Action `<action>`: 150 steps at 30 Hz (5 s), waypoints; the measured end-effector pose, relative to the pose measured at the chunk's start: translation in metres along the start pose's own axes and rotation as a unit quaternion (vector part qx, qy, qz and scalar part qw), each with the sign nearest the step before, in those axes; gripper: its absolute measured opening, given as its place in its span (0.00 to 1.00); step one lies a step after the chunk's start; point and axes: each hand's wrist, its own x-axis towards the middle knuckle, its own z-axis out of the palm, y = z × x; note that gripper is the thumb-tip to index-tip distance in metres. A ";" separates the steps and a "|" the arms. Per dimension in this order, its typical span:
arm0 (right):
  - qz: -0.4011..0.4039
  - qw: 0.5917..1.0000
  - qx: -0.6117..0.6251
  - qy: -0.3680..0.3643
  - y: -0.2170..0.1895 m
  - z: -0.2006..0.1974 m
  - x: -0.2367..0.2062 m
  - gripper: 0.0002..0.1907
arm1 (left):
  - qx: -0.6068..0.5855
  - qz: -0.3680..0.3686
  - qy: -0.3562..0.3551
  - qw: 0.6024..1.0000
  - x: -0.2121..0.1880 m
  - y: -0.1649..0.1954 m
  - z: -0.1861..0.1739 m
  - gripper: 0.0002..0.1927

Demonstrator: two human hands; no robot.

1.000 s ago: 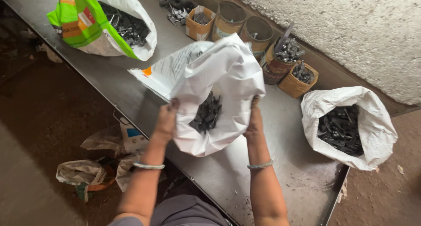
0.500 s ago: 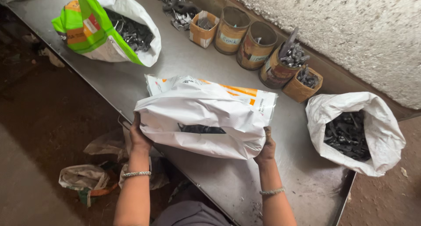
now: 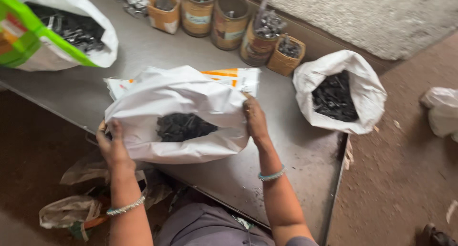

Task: The person stands at a metal table and sorts small dark metal castings, picking pieces one at a time from a pile, turning them in their hands, and placing accepted pieces aside while tossing others off the table. At the end they sweep debris off the table and move a filled sack.

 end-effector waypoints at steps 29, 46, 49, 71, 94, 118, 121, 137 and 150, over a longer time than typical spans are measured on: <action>0.121 0.984 -0.089 0.096 0.036 -0.079 -0.072 0.20 | 0.087 -0.036 -0.162 0.982 0.019 -0.022 -0.050 0.35; 0.100 0.991 -0.088 -0.012 -0.024 -0.036 -0.070 0.72 | 0.358 0.179 -0.033 0.916 -0.029 -0.007 0.041 0.33; 0.164 0.962 -0.219 0.007 -0.030 -0.038 -0.083 0.61 | 0.363 0.200 -0.060 0.908 -0.032 0.005 0.066 0.32; 0.093 0.995 -0.031 -0.022 -0.088 -0.136 -0.080 0.44 | 0.404 0.202 -0.240 0.859 -0.028 0.108 0.122 0.25; 0.117 0.871 -0.035 0.475 -0.242 -0.171 -0.337 0.29 | 0.044 0.201 -0.551 0.809 -0.175 0.157 0.182 0.14; 0.210 0.575 -0.075 0.787 -0.140 -0.196 -0.689 0.29 | 0.217 0.106 -0.910 0.337 -0.577 -0.125 0.260 0.55; 0.219 0.541 -0.006 0.812 -0.090 -0.196 -0.694 0.26 | 0.319 0.267 -0.858 0.303 -0.560 -0.133 0.265 0.58; 0.221 0.238 0.027 0.945 0.040 -0.175 -0.653 0.32 | 0.175 0.421 -0.841 0.290 -0.469 -0.103 0.156 0.42; 0.435 0.267 0.463 0.725 0.091 -0.145 -0.589 0.28 | 0.167 0.438 -0.826 0.314 -0.450 -0.106 0.121 0.39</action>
